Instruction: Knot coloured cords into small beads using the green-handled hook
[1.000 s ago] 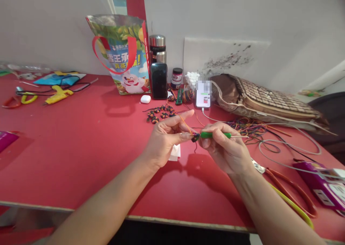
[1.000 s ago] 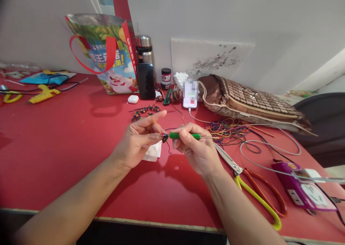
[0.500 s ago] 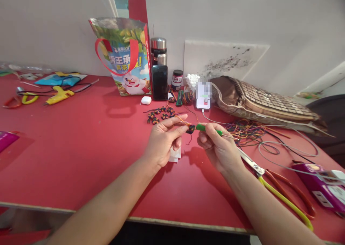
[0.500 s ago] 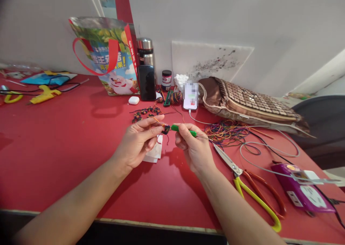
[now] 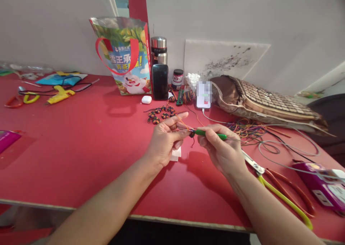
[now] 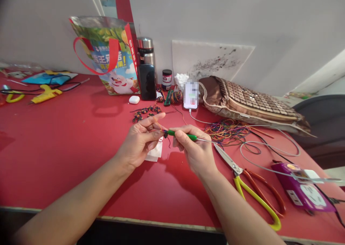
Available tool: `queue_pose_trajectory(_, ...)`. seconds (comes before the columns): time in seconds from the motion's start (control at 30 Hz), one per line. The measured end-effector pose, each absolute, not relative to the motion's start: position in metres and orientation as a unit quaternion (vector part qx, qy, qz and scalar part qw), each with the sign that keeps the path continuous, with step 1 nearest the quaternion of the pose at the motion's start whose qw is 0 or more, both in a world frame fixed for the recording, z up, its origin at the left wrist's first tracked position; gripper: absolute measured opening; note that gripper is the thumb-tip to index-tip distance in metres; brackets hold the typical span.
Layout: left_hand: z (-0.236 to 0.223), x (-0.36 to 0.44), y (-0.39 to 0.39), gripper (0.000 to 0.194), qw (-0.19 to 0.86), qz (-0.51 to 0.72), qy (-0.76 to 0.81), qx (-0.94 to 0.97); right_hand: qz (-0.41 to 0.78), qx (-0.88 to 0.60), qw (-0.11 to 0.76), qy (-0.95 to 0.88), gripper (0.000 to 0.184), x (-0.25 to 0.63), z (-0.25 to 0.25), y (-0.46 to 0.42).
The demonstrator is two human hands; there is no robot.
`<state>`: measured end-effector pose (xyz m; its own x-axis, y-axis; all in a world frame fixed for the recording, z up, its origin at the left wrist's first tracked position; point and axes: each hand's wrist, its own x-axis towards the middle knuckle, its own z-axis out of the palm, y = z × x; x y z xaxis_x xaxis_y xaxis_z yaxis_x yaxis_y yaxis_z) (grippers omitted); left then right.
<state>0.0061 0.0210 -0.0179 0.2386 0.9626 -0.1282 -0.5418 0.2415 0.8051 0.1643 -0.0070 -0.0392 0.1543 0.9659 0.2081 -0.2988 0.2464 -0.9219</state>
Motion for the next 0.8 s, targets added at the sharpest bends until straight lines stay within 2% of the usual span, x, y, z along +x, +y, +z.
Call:
queue_pose_trajectory(0.17,-0.016,0.01,0.018,0.06,0.723,0.523,0.33,0.308,0.421,-0.389,0.711,-0.407,0.024,0.157,-0.041,-0.008)
queue_pose_trajectory(0.37,-0.015,0.004,0.018,0.066,0.713,0.532,0.332,0.313,0.456,-0.381,0.657,-0.464,0.02,0.156,-0.042,-0.014)
queue_pose_trajectory(0.57,-0.015,0.007,0.016,0.077,0.709,0.523,0.353,0.315,0.434,-0.401,0.697,-0.406,0.024,0.154,-0.043,-0.009)
queue_pose_trajectory(0.8,-0.017,0.005,0.017,0.084,0.701,0.526,0.361,0.319,0.493,-0.378,0.679,-0.391,0.03,0.152,-0.042,-0.009)
